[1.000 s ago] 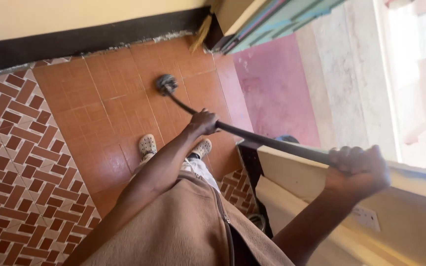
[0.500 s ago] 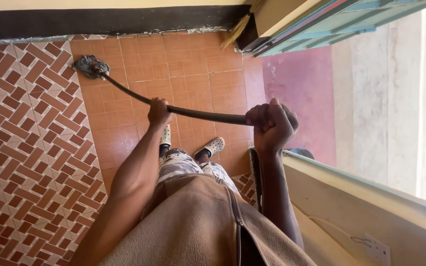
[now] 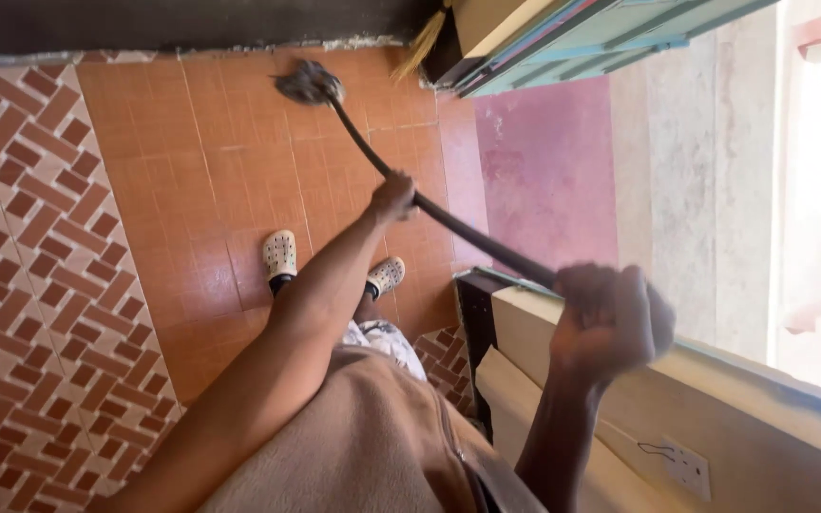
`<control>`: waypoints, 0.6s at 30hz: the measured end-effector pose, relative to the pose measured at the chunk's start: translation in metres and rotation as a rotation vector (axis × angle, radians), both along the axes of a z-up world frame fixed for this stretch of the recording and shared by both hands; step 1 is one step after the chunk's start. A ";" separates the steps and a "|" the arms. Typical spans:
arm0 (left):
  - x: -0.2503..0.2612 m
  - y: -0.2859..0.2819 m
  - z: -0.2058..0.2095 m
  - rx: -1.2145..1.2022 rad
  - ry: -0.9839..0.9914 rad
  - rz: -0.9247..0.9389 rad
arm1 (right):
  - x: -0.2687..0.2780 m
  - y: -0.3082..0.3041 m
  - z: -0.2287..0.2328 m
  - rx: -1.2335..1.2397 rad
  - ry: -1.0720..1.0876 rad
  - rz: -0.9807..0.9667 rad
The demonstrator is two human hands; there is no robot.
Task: The recorder is mopping a tiled floor using a bucket of water and a mop.
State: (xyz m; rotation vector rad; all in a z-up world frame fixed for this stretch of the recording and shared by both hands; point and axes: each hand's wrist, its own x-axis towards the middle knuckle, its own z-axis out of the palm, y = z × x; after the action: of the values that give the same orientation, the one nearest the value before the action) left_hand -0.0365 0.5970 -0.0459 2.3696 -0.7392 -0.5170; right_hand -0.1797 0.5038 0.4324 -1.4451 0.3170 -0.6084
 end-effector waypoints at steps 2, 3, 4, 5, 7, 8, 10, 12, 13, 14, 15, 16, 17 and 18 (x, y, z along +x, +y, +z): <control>-0.003 -0.004 0.014 -0.001 -0.047 -0.152 | -0.007 0.007 0.006 0.010 -0.051 -0.058; -0.017 0.002 0.029 -0.053 0.013 -0.154 | -0.013 0.014 0.014 -0.049 -0.027 -0.133; -0.030 0.009 0.043 -0.104 0.074 -0.155 | -0.019 0.023 0.021 -0.109 -0.002 -0.208; -0.034 0.017 0.055 -0.103 0.068 -0.164 | -0.023 0.017 0.023 -0.108 -0.008 -0.217; -0.043 0.035 0.079 -0.065 0.140 -0.149 | -0.032 0.007 0.025 -0.190 -0.097 -0.235; -0.043 0.044 0.085 -0.061 0.134 -0.158 | -0.036 -0.004 0.020 -0.187 -0.103 -0.245; -0.068 0.061 0.098 -0.056 0.179 -0.096 | -0.059 -0.025 0.017 0.136 -0.068 -0.192; -0.074 0.081 0.088 -0.110 0.129 -0.032 | -0.057 -0.032 0.007 0.181 -0.047 -0.175; -0.072 0.089 0.083 -0.164 0.077 0.048 | -0.052 -0.039 0.001 0.228 -0.027 -0.140; -0.069 0.102 0.085 -0.167 0.071 0.045 | -0.044 -0.043 -0.015 0.226 -0.034 -0.142; -0.074 0.119 0.085 -0.122 0.121 0.064 | -0.039 -0.048 -0.030 0.372 0.005 -0.134; -0.080 0.135 0.086 -0.077 0.171 0.084 | -0.035 -0.052 -0.047 0.518 0.044 -0.127; -0.085 0.156 0.067 -0.076 0.175 0.095 | -0.027 -0.042 -0.065 0.519 0.052 -0.118; -0.090 0.177 0.048 -0.074 0.087 0.135 | -0.020 -0.033 -0.083 0.469 0.109 -0.097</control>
State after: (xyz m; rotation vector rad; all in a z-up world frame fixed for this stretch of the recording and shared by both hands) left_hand -0.1267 0.7738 0.0020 2.2941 -0.5455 -0.5219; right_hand -0.1997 0.4711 0.3499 -1.0165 0.5781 -0.4926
